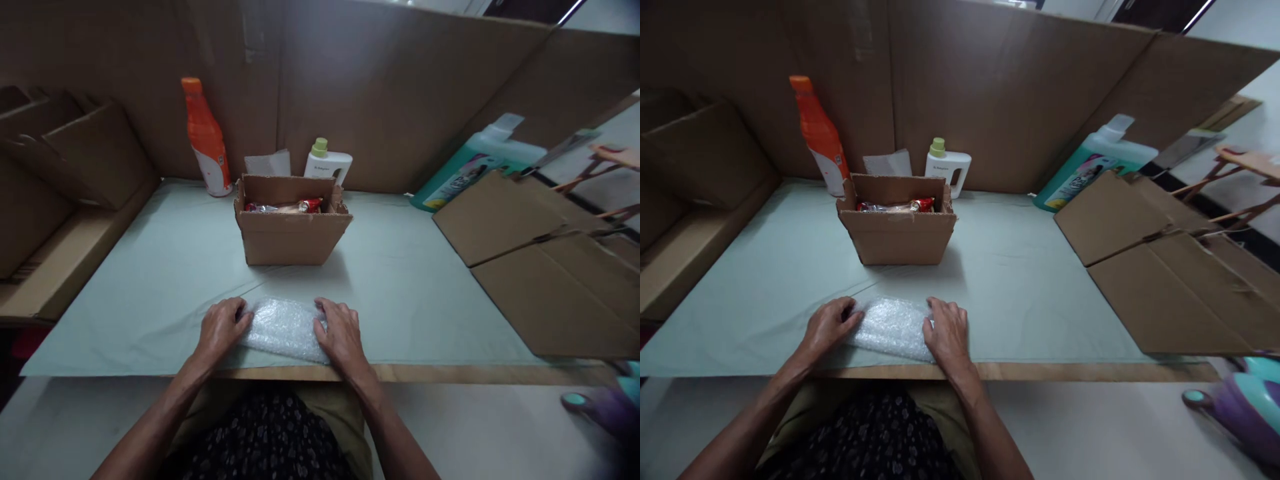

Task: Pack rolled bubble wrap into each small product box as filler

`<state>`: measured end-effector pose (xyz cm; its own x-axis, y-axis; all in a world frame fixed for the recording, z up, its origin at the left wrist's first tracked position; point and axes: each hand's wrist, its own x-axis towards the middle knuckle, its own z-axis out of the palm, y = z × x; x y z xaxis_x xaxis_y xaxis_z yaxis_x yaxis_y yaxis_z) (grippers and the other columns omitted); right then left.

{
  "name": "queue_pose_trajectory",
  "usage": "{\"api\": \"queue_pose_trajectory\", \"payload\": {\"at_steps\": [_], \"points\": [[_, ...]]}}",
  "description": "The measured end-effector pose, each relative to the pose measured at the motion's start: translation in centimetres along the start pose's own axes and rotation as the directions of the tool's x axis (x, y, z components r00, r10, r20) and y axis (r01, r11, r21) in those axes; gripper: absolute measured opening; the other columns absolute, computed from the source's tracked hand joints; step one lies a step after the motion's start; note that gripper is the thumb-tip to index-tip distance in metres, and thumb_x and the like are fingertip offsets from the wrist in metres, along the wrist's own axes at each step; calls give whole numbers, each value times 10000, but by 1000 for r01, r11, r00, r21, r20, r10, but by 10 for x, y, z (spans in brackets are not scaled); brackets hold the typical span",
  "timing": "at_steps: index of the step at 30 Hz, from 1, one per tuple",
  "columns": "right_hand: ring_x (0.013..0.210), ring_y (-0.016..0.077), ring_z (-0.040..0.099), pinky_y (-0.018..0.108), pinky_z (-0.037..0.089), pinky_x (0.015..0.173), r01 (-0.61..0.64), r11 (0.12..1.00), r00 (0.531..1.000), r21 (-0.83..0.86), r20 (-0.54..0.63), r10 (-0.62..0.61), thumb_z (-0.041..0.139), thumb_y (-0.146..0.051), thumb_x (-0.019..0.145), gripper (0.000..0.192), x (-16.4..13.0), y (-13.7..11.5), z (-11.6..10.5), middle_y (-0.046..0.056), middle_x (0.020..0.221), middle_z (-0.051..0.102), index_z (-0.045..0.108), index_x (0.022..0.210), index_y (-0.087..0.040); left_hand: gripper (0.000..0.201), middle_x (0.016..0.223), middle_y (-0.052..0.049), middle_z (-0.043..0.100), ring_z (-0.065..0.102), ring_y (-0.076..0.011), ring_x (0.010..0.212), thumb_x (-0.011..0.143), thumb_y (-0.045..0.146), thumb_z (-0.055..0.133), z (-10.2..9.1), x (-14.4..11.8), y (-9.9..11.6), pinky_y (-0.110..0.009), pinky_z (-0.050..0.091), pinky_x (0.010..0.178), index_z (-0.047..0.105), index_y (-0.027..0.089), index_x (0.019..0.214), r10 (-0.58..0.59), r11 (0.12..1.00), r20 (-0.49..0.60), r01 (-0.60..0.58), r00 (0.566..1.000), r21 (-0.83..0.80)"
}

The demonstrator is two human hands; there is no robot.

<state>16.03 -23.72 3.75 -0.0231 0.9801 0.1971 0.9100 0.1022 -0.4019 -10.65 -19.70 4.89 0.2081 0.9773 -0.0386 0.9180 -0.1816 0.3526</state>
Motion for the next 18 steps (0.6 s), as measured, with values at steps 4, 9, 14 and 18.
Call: {"api": "queue_pose_trajectory", "payload": {"at_steps": [4, 9, 14, 18], "points": [[769, 220, 645, 334, 465, 739, 25, 992, 994, 122, 107, -38, 541, -175, 855, 313, -14, -13, -19, 26, 831, 719, 644, 1148, -215, 114, 837, -74, 700, 631, -239, 802, 891, 193, 548, -10, 17, 5, -343, 412, 727, 640, 191, 823, 100, 994, -46, -97, 994, 55], [628, 177, 624, 267, 486, 594, -43, 925, 973, 377, 225, -46, 497, -199, 894, 494, -49, -44, -16, -18, 743, 656, 505, 1388, -217, 105, 944, -100, 705, 615, -278, 997, 885, 183, 576, -3, 60, 34, -427, 419, 928, 680, 194, 898, 270, 961, -98, -263, 958, 82], [740, 201, 671, 320, 584, 683, -5, 942, 994, 334, 109, -33, 563, -238, 908, 569, -73, -48, -14, 60, 948, 698, 442, 1461, -187, 379, 1301, -168, 611, 540, -313, 1214, 912, 189, 553, 5, 53, 37, -493, 424, 1027, 594, 156, 1287, 334, 943, -195, -328, 922, 62], [1225, 327, 590, 502, 538, 984, 265, 955, 956, 131, 93, -278, 674, -156, 823, 660, -82, -37, -30, 161, 1387, 584, 477, 1447, -236, 359, 1311, -134, 622, 525, -290, 1270, 927, 175, 526, -8, -6, 9, -487, 439, 1065, 590, 193, 1279, 514, 843, -258, -537, 818, -25]]}}
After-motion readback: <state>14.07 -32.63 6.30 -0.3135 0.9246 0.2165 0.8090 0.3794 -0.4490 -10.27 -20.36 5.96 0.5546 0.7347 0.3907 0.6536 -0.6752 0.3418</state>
